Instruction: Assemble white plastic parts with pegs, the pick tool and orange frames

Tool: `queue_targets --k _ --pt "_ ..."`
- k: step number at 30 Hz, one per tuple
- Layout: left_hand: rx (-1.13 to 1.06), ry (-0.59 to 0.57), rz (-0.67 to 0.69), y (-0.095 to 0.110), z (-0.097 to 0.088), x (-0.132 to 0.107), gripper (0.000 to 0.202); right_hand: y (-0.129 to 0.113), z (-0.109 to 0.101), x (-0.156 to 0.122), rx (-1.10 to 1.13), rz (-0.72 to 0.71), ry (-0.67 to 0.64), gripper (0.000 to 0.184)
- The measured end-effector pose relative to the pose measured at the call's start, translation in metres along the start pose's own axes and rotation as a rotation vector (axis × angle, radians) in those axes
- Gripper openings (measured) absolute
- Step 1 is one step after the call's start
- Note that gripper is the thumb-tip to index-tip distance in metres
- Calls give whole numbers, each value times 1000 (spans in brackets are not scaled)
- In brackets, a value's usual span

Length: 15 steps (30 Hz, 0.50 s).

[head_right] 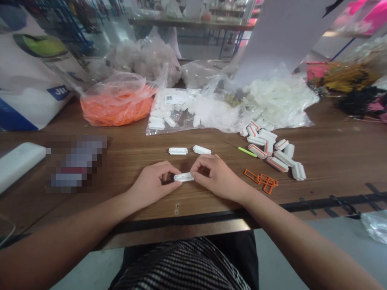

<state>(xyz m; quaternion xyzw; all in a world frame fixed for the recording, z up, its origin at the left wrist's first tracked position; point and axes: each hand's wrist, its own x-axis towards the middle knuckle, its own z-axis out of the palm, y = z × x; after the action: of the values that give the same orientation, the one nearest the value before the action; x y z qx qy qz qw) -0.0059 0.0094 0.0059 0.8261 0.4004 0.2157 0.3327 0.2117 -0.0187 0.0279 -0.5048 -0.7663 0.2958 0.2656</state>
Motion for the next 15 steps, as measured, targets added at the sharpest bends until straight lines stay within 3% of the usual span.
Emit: queue_targets --k 15 --pt "12 1 2 -1 -1 0 9 11 8 -7 -116 -53 12 11"
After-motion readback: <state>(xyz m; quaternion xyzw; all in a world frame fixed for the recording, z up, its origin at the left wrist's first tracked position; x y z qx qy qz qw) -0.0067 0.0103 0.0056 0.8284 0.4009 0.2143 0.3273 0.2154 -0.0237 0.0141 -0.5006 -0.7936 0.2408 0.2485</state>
